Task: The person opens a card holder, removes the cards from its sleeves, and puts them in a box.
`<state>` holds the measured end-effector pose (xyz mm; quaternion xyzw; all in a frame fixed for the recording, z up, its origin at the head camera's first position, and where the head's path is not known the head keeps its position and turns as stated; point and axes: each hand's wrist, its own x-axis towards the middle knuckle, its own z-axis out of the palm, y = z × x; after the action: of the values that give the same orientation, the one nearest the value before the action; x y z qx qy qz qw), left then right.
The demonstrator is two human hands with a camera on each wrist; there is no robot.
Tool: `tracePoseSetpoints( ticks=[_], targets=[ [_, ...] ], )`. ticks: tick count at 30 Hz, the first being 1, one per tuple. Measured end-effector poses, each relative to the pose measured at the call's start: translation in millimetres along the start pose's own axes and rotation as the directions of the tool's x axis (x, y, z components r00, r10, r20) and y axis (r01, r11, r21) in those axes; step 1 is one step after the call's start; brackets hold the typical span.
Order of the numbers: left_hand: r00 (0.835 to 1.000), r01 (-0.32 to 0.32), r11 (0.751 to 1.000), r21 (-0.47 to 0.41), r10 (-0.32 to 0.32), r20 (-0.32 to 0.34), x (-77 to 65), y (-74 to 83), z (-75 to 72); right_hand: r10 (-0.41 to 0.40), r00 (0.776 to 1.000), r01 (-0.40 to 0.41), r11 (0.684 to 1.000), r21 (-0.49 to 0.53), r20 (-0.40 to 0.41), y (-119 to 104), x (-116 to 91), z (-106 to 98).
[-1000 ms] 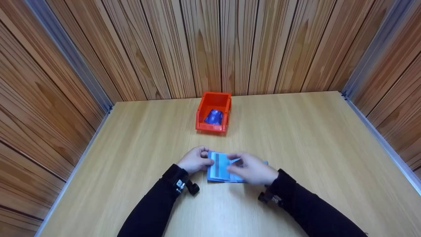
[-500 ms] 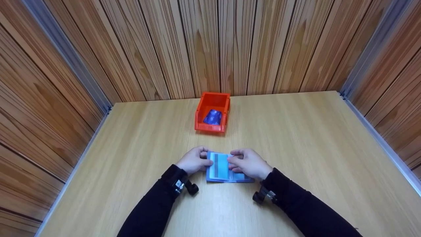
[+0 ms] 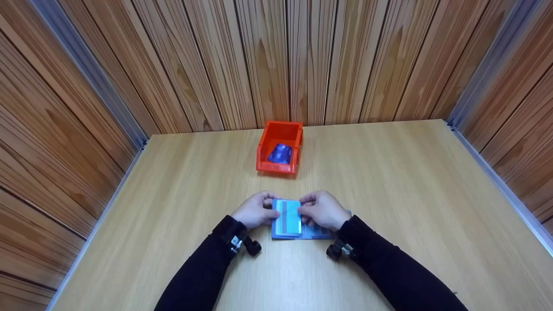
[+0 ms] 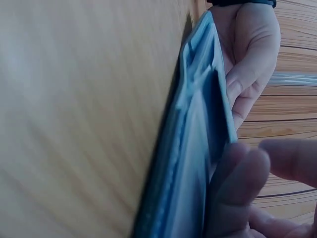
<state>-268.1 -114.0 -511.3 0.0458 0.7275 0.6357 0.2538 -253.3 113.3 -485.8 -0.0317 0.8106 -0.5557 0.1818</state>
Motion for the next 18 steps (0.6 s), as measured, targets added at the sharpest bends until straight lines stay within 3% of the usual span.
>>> tracePoseSetpoints(
  ticks=[10,18],
  targets=[
    [1.000,0.025,1.000,0.017,-0.025,-0.004,0.4,-0.1,-1.3,0.047,0.999,-0.047,0.999,0.026,-0.001,-2.3,3.0,0.4],
    [0.999,0.035,0.999,0.034,-0.035,-0.010,0.3,1.2,-1.5,0.020,1.000,-0.020,1.000,0.000,-0.019,-0.1,1.7,-2.2]
  ],
)
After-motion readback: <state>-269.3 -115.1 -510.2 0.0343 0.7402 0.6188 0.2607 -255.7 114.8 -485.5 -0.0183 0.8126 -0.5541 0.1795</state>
